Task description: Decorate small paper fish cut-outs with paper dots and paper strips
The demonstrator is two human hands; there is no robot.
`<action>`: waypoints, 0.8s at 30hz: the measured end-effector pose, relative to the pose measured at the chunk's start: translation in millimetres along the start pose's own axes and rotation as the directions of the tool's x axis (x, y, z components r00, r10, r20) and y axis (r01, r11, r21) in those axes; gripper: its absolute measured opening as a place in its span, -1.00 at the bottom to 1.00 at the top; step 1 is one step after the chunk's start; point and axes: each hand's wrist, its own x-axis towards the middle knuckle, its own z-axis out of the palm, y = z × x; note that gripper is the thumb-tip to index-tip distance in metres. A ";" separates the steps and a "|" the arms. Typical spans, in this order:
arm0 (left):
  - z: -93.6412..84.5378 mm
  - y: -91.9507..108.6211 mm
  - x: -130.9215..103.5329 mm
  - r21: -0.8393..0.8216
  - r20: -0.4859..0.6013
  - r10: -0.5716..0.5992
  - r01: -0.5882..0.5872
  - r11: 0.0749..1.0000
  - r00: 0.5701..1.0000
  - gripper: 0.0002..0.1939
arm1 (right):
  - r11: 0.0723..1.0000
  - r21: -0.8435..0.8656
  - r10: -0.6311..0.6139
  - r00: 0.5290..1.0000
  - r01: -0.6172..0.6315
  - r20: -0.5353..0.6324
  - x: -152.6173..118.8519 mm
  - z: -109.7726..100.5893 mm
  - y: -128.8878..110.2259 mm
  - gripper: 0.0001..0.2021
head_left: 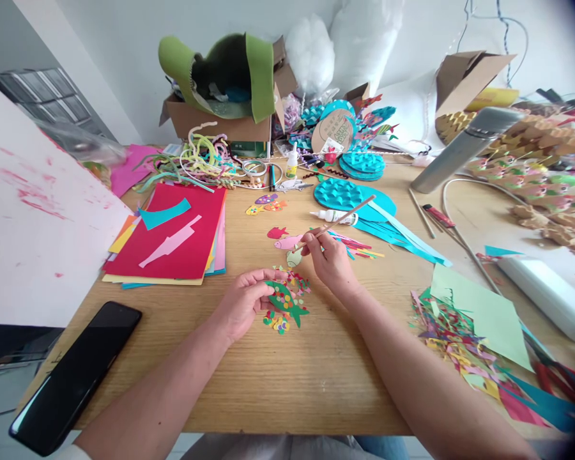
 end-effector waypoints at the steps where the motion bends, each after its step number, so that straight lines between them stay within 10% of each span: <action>1: 0.2 0.3 0.1 0.001 -0.004 0.000 0.000 1.000 1.000 -0.69 | 1.000 0.024 -0.007 1.000 0.007 0.000 -0.1 -1.1 0.7 -0.61; 16: -7.5 3.3 2.8 0.027 -0.031 0.042 -0.041 0.999 0.999 -0.67 | 0.974 -0.081 -0.203 0.971 0.214 0.123 1.4 -23.2 15.6 -0.75; 24: -23.6 29.6 -1.9 0.455 -0.149 0.074 0.002 0.891 0.986 -0.81 | 0.990 0.121 -0.075 0.996 0.069 0.045 -1.2 -21.2 14.4 -0.67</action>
